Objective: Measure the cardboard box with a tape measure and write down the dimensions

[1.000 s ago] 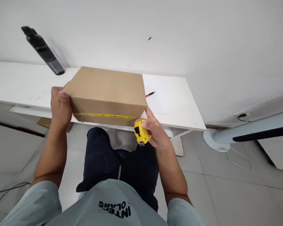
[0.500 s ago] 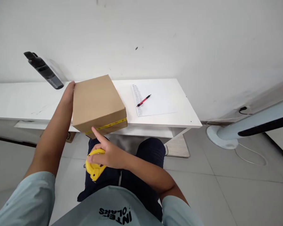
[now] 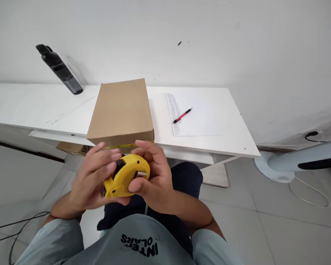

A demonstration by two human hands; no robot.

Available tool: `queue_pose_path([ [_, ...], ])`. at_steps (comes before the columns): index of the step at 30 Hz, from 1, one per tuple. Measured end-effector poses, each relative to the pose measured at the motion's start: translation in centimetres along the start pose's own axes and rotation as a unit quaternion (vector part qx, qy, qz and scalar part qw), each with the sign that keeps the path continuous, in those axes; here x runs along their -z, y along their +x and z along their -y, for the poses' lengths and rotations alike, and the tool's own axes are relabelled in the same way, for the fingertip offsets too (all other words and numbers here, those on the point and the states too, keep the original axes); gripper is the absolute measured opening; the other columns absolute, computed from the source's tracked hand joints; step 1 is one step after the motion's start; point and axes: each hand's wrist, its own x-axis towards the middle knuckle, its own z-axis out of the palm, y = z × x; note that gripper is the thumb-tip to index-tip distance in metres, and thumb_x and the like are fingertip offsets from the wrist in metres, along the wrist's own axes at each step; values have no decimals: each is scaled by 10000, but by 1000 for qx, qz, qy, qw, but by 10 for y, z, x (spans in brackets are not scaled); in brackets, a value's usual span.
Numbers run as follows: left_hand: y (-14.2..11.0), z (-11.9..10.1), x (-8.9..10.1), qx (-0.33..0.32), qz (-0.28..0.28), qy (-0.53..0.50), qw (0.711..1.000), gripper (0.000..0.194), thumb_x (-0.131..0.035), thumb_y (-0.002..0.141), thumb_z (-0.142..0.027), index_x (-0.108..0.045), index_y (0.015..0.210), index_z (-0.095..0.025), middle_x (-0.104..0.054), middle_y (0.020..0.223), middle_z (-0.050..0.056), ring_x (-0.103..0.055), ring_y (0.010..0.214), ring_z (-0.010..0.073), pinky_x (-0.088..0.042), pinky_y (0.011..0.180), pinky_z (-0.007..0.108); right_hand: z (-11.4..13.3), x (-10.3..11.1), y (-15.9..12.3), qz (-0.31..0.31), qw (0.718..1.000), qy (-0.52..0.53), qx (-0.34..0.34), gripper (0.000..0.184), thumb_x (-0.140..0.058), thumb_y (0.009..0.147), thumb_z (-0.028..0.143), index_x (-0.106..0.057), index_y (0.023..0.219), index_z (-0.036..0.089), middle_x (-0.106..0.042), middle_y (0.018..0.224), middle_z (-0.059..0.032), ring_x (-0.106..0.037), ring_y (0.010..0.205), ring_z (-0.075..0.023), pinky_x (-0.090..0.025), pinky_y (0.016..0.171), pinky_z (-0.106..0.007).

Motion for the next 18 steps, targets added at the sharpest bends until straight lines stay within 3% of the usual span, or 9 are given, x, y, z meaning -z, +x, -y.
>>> queue_pose_path([
  [3, 15, 14, 12, -189, 1, -7, 982, 499, -667, 954, -478, -570, 1409, -298, -805, 1055, 31, -765, 1061, 212, -623, 991, 388, -5, 2, 2, 3, 999, -31, 20, 549, -872, 695, 649, -640, 1103, 362, -678, 931, -15, -658, 735, -184, -579, 616, -313],
  [5, 19, 21, 21, -214, 0, 26, 976, 381, -671, 964, -372, -627, 1337, -308, -816, 1016, 3, -773, 1048, 201, -621, 977, 374, -7, 6, 2, 14, 999, -43, 17, 529, -897, 695, 601, -636, 1075, 341, -688, 914, -9, -663, 721, -174, -583, 615, -303],
  [9, 12, 39, 40, -189, -49, 69, 978, 309, -644, 967, -313, -657, 1265, -393, -811, 970, -46, -783, 863, 181, -611, 986, 430, -4, 20, 7, -23, 993, -90, 80, 586, -888, 743, 552, -550, 1178, 352, -700, 1022, -28, -714, 829, -205, -620, 688, -340],
  [12, 10, 66, 52, -132, -155, 115, 972, 412, -629, 932, -256, -624, 1316, -408, -799, 1000, -23, -757, 844, 211, -613, 927, 474, 1, 41, 29, -73, 968, -162, 176, 560, -857, 806, 480, -516, 1238, 375, -664, 1049, -29, -704, 890, -220, -621, 771, -385],
  [15, 12, 98, 51, -123, -255, 211, 936, 463, -671, 825, -179, -665, 1248, -365, -789, 964, -1, -722, 832, 241, -597, 842, 455, 0, 67, 66, -135, 933, -216, 254, 470, -811, 855, 442, -534, 1226, 359, -634, 1083, -36, -695, 981, -232, -609, 848, -415],
  [18, 12, 123, 40, -96, -216, 266, 934, 341, -683, 784, -188, -732, 1089, -333, -795, 957, 9, -711, 788, 237, -565, 787, 421, -5, 84, 99, -134, 917, -250, 280, 389, -780, 875, 451, -579, 1179, 315, -650, 1120, -48, -693, 1064, -249, -596, 923, -457],
])
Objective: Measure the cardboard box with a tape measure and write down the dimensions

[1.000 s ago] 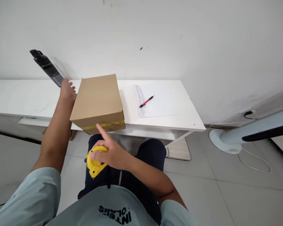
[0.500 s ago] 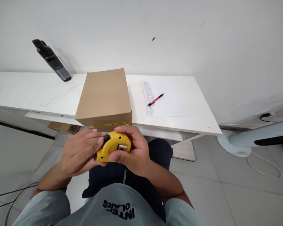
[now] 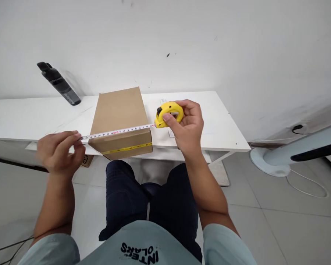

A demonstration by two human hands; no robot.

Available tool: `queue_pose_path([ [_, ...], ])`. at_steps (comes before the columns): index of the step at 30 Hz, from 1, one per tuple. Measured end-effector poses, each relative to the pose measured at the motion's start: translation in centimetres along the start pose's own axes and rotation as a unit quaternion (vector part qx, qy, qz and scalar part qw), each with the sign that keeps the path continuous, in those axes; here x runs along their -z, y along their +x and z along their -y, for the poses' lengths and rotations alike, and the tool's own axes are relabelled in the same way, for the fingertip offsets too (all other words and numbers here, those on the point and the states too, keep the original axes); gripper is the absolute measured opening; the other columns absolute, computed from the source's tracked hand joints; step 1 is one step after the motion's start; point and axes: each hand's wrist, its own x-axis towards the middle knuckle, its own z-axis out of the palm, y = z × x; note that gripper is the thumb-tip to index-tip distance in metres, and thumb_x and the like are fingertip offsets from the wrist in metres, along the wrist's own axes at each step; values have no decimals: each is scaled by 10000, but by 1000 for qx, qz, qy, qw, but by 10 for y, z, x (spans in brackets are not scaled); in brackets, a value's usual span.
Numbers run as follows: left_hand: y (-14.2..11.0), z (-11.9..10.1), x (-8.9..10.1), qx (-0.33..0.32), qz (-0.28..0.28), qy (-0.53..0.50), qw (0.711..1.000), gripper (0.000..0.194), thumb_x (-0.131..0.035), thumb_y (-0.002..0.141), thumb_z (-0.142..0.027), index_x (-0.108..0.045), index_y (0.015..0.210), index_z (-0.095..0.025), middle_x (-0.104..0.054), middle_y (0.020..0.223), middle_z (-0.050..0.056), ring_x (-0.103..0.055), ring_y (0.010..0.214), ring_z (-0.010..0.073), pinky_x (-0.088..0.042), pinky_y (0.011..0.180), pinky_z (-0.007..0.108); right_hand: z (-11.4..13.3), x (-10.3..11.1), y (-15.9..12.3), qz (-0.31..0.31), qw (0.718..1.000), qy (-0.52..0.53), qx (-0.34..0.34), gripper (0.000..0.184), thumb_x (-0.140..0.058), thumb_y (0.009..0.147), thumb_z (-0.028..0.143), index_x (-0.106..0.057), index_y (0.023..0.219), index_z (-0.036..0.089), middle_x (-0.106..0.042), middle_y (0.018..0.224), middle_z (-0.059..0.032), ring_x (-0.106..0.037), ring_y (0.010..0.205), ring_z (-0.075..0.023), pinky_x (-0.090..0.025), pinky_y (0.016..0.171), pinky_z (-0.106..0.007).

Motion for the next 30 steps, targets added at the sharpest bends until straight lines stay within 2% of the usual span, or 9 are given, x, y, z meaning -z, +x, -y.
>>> queue_pose_path([
  [3, -10, 10, -16, 79, 92, -23, 992, 222, -688, 818, -251, -775, 1012, -318, -804, 994, 27, -724, 810, 224, -544, 778, 391, -14, -3, 9, 14, 1000, 14, -7, 392, -820, 837, 436, -626, 1146, 295, -688, 1176, -53, -702, 1088, -250, -583, 972, -476],
  [6, -15, 17, -20, 128, 135, -72, 980, 215, -675, 864, -298, -778, 1053, -308, -803, 1046, 47, -740, 920, 234, -546, 842, 390, -18, -5, 7, 10, 1000, 27, -12, 424, -849, 805, 440, -648, 1147, 289, -702, 1208, -61, -704, 1116, -257, -574, 996, -488],
  [10, -9, 12, -10, 99, 151, -137, 974, 323, -642, 912, -345, -730, 1220, -306, -732, 1306, 76, -712, 1130, 269, -546, 971, 438, -19, -12, 1, 15, 999, 28, -14, 460, -853, 791, 487, -640, 1151, 295, -699, 1246, -66, -686, 1189, -273, -560, 1034, -506],
  [13, -1, -3, -5, 97, 167, -219, 957, 370, -480, 1014, -412, -692, 1297, -303, -636, 1467, 72, -635, 1289, 271, -507, 1079, 488, -20, -19, -1, 23, 999, 34, -18, 464, -843, 800, 502, -631, 1158, 297, -697, 1254, -68, -675, 1227, -272, -560, 1048, -500],
  [15, 2, -14, -8, 89, 176, -247, 949, 391, -432, 1040, -441, -684, 1307, -307, -650, 1452, 56, -609, 1329, 264, -478, 1125, 510, -20, -22, -2, 25, 999, 37, -9, 456, -833, 816, 496, -626, 1171, 298, -693, 1259, -70, -671, 1243, -273, -562, 1049, -496],
  [19, 2, -28, -23, 48, 155, -239, 957, 429, -655, 959, -375, -628, 1380, -298, -693, 1394, 65, -640, 1303, 261, -489, 1126, 494, -24, -22, -3, 24, 999, 28, 26, 427, -814, 849, 464, -612, 1195, 316, -678, 1265, -60, -661, 1269, -269, -568, 1044, -490],
  [24, 7, -22, -33, 39, 147, -195, 969, 408, -681, 960, -369, -654, 1355, -273, -719, 1351, 78, -666, 1272, 266, -520, 1075, 455, -32, -21, 0, 29, 998, 9, 63, 423, -802, 868, 452, -601, 1226, 351, -665, 1282, -52, -651, 1276, -272, -565, 1053, -484],
  [30, 18, -17, -47, 45, 155, -113, 980, 283, -619, 1008, -372, -714, 1247, -254, -763, 1266, 55, -697, 1204, 253, -488, 1008, 431, -42, -23, 1, 21, 999, -6, 48, 433, -773, 891, 457, -580, 1269, 367, -634, 1354, -56, -614, 1332, -286, -537, 1077, -510],
])
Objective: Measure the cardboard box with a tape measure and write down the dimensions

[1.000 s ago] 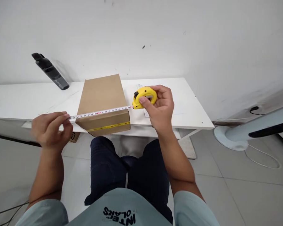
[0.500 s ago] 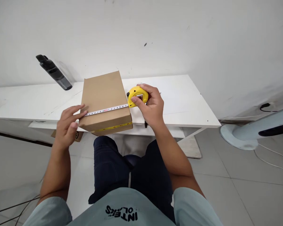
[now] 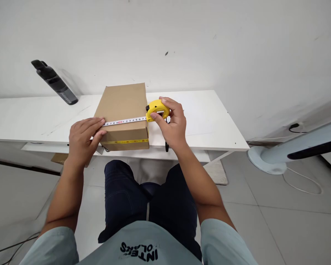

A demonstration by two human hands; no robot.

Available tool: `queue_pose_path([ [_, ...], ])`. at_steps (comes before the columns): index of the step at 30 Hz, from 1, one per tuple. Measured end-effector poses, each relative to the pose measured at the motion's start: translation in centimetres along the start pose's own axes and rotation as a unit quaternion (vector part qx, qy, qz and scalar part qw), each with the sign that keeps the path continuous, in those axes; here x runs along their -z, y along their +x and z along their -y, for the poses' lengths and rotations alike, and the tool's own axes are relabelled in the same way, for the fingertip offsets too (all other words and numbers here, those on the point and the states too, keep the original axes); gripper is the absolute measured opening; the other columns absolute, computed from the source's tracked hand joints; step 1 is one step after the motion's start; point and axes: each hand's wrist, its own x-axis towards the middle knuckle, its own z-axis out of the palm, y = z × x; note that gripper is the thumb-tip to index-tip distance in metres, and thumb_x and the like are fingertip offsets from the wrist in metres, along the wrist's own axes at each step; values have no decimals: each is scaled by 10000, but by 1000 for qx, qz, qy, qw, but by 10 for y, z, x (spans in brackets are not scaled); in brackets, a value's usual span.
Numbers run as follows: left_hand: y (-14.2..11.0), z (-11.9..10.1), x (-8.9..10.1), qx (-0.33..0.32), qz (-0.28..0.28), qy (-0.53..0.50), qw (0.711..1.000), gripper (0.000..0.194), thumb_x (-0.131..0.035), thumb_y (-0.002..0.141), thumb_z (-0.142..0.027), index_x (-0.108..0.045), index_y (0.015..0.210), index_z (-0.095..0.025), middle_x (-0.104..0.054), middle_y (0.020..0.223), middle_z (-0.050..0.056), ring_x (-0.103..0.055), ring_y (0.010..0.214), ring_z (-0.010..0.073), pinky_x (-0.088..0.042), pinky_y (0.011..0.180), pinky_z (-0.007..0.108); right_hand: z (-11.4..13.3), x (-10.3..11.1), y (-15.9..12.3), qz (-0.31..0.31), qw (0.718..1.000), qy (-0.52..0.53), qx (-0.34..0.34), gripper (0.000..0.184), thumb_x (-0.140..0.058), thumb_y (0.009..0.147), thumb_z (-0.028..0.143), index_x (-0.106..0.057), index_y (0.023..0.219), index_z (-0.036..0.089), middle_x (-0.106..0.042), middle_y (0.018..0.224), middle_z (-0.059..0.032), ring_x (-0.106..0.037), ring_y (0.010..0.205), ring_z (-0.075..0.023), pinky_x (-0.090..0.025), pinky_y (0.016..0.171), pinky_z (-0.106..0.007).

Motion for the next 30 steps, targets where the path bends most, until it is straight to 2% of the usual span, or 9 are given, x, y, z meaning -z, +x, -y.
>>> queue_pose_path([
  [6, 25, 20, -31, 15, -40, 45, 998, 263, -554, 1041, -447, -729, 1099, -260, -797, 1128, 17, -694, 1037, 214, -431, 952, 432, -13, -10, 14, -23, 999, -17, -14, 474, -765, 871, 506, -569, 1264, 328, -617, 1328, -77, -615, 1311, -297, -539, 1065, -522],
  [9, 41, 19, -42, 18, -59, 51, 997, 311, -500, 1060, -470, -717, 976, -264, -786, 998, -3, -642, 925, 184, -403, 977, 441, 0, -16, 21, -52, 998, -20, -14, 448, -785, 849, 493, -596, 1203, 295, -629, 1223, -66, -679, 1161, -269, -585, 988, -472],
  [12, 41, -19, -40, -23, -112, 53, 992, 196, -586, 1029, -410, -703, 962, -268, -776, 959, -5, -627, 899, 183, -394, 1023, 450, 31, -12, 9, -88, 996, -13, -22, 384, -814, 825, 453, -620, 1111, 285, -636, 1117, -46, -707, 961, -211, -627, 816, -375],
  [14, 29, -60, -36, -69, -158, 40, 984, 106, -684, 974, -376, -690, 958, -271, -762, 888, -9, -634, 864, 187, -420, 1008, 441, 52, -2, -12, -95, 994, -14, -46, 356, -826, 808, 449, -627, 1052, 282, -645, 1073, -43, -698, 841, -184, -619, 689, -326],
  [16, 11, -102, -35, -110, -165, -17, 980, 90, -740, 938, -339, -666, 954, -289, -714, 749, -54, -611, 739, 157, -447, 1003, 407, 66, 13, -39, -91, 990, -13, -105, 341, -830, 797, 460, -635, 1013, 280, -671, 1005, -42, -682, 748, -176, -595, 598, -305],
  [19, -16, -144, -48, -95, -118, -118, 981, 245, -770, 913, -370, -643, 1083, -247, -690, 709, -58, -584, 659, 138, -478, 863, 337, 71, 41, -80, -77, 965, 14, -250, 321, -845, 786, 437, -659, 989, 273, -696, 890, -22, -670, 683, -171, -582, 574, -299],
  [23, -47, -164, -86, -80, 25, -241, 967, 387, -707, 940, -470, -639, 1213, -205, -709, 807, 7, -624, 725, 165, -433, 731, 320, 63, 67, -124, -102, 909, 35, -404, 355, -875, 747, 445, -660, 952, 250, -703, 852, 0, -660, 692, -153, -564, 608, -276],
  [26, -70, -175, -112, 1, 139, -360, 923, 411, -715, 918, -514, -662, 1239, -263, -705, 905, 27, -654, 820, 195, -481, 778, 344, 59, 65, -151, -131, 871, 42, -471, 425, -891, 702, 494, -634, 925, 239, -699, 855, 7, -658, 735, -155, -560, 656, -277],
  [30, -87, -183, -130, 98, 161, -425, 885, 726, -823, 790, -573, -558, 1379, -241, -665, 1213, 115, -677, 1084, 256, -569, 896, 416, 62, 47, -176, -145, 840, 83, -516, 462, -802, 760, 630, -580, 900, 251, -623, 760, 44, -593, 627, -132, -512, 574, -254],
])
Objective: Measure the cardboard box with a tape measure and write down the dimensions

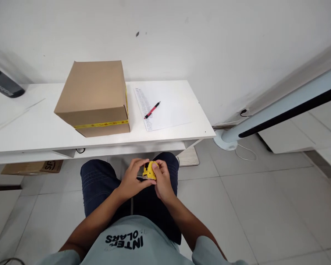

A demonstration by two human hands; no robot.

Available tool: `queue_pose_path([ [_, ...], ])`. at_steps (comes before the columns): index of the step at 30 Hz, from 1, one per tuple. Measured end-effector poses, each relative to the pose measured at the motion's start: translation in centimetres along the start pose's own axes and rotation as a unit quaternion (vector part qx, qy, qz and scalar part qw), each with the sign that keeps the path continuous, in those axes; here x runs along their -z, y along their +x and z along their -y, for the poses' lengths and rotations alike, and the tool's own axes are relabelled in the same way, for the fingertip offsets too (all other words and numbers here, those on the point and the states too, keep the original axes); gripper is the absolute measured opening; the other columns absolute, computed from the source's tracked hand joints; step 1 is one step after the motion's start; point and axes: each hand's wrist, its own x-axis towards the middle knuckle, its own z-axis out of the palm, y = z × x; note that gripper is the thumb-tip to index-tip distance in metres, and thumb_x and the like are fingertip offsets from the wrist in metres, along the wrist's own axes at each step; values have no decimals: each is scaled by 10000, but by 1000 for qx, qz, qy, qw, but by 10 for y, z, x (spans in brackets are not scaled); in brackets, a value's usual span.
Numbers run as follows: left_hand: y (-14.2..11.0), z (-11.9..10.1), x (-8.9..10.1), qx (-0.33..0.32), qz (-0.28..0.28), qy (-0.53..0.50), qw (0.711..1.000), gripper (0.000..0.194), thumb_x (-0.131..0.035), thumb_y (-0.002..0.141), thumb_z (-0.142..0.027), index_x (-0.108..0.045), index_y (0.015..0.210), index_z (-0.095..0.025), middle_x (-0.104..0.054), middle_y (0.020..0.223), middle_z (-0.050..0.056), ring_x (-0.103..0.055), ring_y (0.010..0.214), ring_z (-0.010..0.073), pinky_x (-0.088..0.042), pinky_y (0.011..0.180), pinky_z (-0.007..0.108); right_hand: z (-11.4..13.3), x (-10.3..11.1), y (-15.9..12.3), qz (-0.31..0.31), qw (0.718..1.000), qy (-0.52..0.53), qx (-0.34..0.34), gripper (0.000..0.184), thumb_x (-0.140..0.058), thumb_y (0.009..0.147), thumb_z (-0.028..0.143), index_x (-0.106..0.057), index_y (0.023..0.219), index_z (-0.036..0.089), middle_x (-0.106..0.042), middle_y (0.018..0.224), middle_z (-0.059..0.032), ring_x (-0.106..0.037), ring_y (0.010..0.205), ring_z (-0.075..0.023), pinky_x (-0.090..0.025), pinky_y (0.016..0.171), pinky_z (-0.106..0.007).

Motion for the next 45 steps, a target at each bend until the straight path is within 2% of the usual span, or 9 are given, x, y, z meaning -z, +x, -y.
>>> queue_pose_path([
  [4, 12, -1, 7, 24, 26, -217, 975, 767, -903, 717, -505, -564, 1359, -259, -661, 1343, 130, -642, 1274, 285, -524, 1076, 467, 6, 3, -1, 65, 995, -48, 49, 538, -679, 798, 781, -611, 924, 263, -631, 773, 24, -603, 641, -157, -532, 616, -305],
  [8, 37, -8, 17, 34, 16, -369, 929, 707, -900, 727, -484, -585, 1315, -249, -704, 1299, 140, -679, 1223, 274, -541, 1042, 436, 63, 21, 59, 162, 943, -202, 210, 687, -478, 836, 889, -719, 853, 245, -682, 777, -46, -650, 746, -234, -536, 744, -396],
  [12, 68, -14, 6, 23, 57, -291, 955, 688, -894, 719, -490, -594, 1287, -244, -729, 1241, 135, -721, 1096, 245, -575, 953, 392, 131, 13, 173, 36, 742, -522, 418, 370, -475, 1027, 457, -701, 1230, 248, -734, 974, -83, -640, 761, -236, -483, 757, -394],
  [16, 110, -10, -18, -167, 197, -42, 965, 606, -823, 791, -485, -626, 1305, -232, -723, 1251, 133, -696, 1149, 285, -507, 1095, 484, 155, -19, 258, 167, 484, -778, 364, 462, -430, 980, 110, -622, 1390, 200, -743, 1083, -159, -651, 811, -261, -379, 694, -371],
  [19, 144, -1, -30, -338, 258, 103, 899, 461, -748, 871, -366, -651, 1294, -211, -711, 1265, 141, -705, 1108, 285, -364, 1217, 549, 145, -38, 273, 240, 411, -796, 373, 451, -435, 947, 44, -642, 1326, 177, -755, 1107, -171, -648, 876, -273, -357, 728, -377],
  [26, 182, 21, -14, -225, 320, 2, 920, 660, -747, 859, -514, -538, 1393, -189, -679, 1324, 136, -641, 1254, 294, -128, 1293, 597, 109, -53, 251, 131, 500, -776, 361, 373, -281, 1027, 157, -591, 1201, 43, -751, 946, -228, -652, 761, -300, -373, 668, -385],
  [31, 185, 32, 20, -136, 400, -100, 901, 761, -820, 782, -534, -522, 1411, -225, -683, 1279, 109, -619, 1237, 284, -342, 1207, 497, 103, -53, 263, 19, 737, -576, 353, 225, -373, 1026, 253, -530, 1174, 187, -738, 837, -83, -686, 726, -261, -474, 690, -379],
  [35, 186, 41, 26, -58, 383, -176, 905, 951, -847, 750, -484, -377, 1541, -245, -641, 1301, 122, -651, 1098, 246, -515, 928, 351, 103, -53, 270, 111, 878, -369, 285, 136, -406, 1077, 402, -449, 1113, 278, -736, 930, 0, -635, 557, -135, -498, 587, -288],
  [45, 184, 36, 26, -38, 338, -237, 910, 764, -864, 726, -444, -560, 1396, -242, -675, 1250, 91, -663, 1056, 243, -517, 886, 354, 96, -57, 236, 274, 888, -317, 190, 329, -729, 919, 524, -544, 1008, 267, -714, 734, 38, -611, 553, -124, -533, 535, -285],
])
